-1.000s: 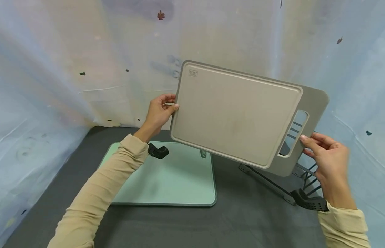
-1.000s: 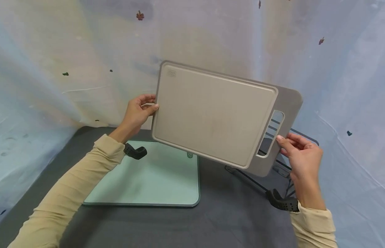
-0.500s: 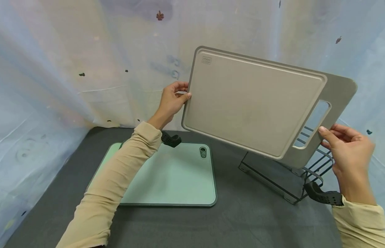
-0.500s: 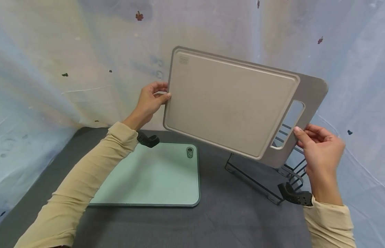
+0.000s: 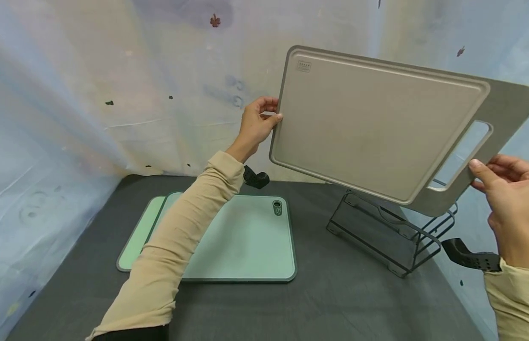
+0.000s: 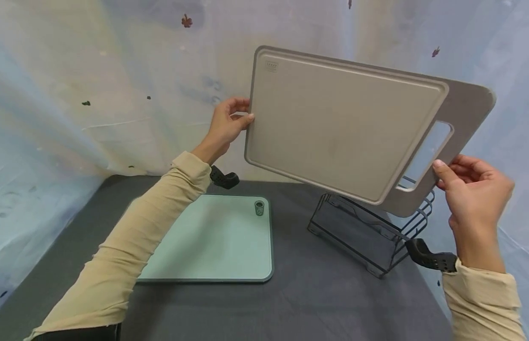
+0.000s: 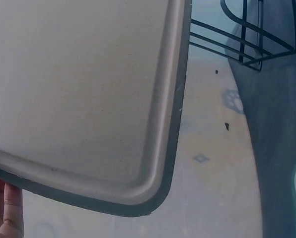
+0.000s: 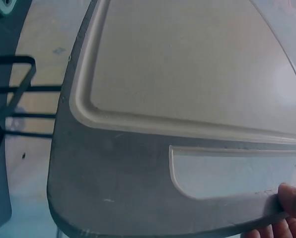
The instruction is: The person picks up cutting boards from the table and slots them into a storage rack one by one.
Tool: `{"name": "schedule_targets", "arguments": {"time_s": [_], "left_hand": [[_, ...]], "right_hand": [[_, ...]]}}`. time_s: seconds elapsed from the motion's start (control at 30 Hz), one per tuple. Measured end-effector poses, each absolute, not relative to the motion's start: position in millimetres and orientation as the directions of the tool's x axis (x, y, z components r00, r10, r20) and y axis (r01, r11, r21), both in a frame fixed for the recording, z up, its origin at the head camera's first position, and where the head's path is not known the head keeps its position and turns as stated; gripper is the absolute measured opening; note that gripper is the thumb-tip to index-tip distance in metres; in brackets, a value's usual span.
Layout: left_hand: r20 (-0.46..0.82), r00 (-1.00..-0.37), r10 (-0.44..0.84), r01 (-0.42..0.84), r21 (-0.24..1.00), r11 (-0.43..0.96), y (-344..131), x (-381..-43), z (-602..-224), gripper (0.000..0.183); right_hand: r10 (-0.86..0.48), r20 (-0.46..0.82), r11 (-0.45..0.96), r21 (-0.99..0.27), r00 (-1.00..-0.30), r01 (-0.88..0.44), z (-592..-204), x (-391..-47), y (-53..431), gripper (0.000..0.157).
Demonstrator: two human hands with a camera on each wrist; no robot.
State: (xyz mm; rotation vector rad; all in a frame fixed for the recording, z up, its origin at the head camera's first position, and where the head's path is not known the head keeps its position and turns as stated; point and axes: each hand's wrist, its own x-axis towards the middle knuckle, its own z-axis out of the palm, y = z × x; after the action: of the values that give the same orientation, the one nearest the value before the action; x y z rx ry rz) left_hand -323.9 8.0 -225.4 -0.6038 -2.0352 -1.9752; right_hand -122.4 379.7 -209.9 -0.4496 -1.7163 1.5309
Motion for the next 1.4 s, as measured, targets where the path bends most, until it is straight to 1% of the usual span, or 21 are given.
{"name": "schedule_targets", "arguments": {"time_s": [0.2, 0.33, 0.4, 0.47, 0.57, 0.63, 0.77, 0.87, 0.93, 1.0, 1.07, 1.17, 1.3, 1.4], "left_hand": [[0.462, -0.879, 0.119, 0.468, 0.884, 0.025, 25.9, -330.4, -219.8, 0.028], [0.461, -0.88, 0.116, 0.469, 0.882, 0.047, 37.0, -334.5, -217.5, 0.028], [0.462, -0.879, 0.118, 0.47, 0.88, 0.06, 43.3, -335.4, -217.4, 0.027], [0.457, -0.881, 0.123, 0.467, 0.881, 0.069, 50.3, -335.3, -218.0, 0.027], [0.46, -0.879, 0.125, 0.472, 0.878, 0.084, 61.5, -334.2, -218.6, 0.026], [0.472, -0.874, 0.119, 0.482, 0.872, 0.087, 69.3, -333.8, -217.5, 0.026], [0.501, -0.859, 0.106, 0.511, 0.854, 0.102, 83.7, -333.6, -214.0, 0.026], [0.509, -0.853, 0.116, 0.521, 0.846, 0.115, 92.7, -333.8, -214.4, 0.025], [0.514, -0.849, 0.123, 0.527, 0.841, 0.121, 98.1, -335.2, -216.5, 0.025], [0.52, -0.844, 0.127, 0.534, 0.837, 0.121, 102.6, -337.0, -218.5, 0.024], [0.532, -0.838, 0.126, 0.545, 0.829, 0.124, 105.9, -339.5, -219.9, 0.024], [0.548, -0.828, 0.122, 0.56, 0.819, 0.123, 108.8, -344.0, -220.4, 0.023], [0.568, -0.815, 0.12, 0.58, 0.805, 0.129, 112.9, -348.4, -222.1, 0.02], [0.59, -0.8, 0.105, 0.599, 0.79, 0.131, 117.8, -351.0, -226.0, 0.017]], "right_hand": [[0.709, 0.349, 0.288, -0.937, -0.613, -0.2, -203.6, -122.9, 391.1, 0.018], [0.695, 0.4, 0.352, -0.914, -0.597, -0.202, -200.1, -122.8, 393.5, 0.02], [0.693, 0.428, 0.41, -0.896, -0.581, -0.172, -199.2, -122.7, 395.3, 0.021], [0.705, 0.428, 0.408, -0.897, -0.565, -0.171, -200.1, -124.1, 402.7, 0.023], [0.715, 0.445, 0.434, -0.887, -0.54, -0.157, -211.9, -133.4, 436.5, 0.022], [0.71, 0.465, 0.442, -0.879, -0.529, -0.179, -226.2, -144.1, 473.9, 0.023], [0.668, 0.551, 0.53, -0.824, -0.501, -0.2, -256.5, -167.2, 552.9, 0.031], [0.654, 0.585, 0.577, -0.796, -0.48, -0.184, -266.6, -171.3, 583.4, 0.032], [0.653, 0.594, 0.593, -0.787, -0.469, -0.172, -268.2, -169.1, 589.5, 0.032], [0.65, 0.594, 0.59, -0.787, -0.473, -0.178, -267.0, -165.0, 586.8, 0.032], [0.645, 0.601, 0.599, -0.781, -0.472, -0.176, -261.4, -159.7, 572.9, 0.032], [0.646, 0.604, 0.607, -0.777, -0.467, -0.164, -244.8, -146.9, 532.1, 0.029], [0.67, 0.582, 0.619, -0.781, -0.462, -0.086, -217.9, -127.5, 468.8, 0.027], [0.671, 0.574, 0.628, -0.776, -0.47, -0.051, -206.5, -119.8, 443.3, 0.027]]}}
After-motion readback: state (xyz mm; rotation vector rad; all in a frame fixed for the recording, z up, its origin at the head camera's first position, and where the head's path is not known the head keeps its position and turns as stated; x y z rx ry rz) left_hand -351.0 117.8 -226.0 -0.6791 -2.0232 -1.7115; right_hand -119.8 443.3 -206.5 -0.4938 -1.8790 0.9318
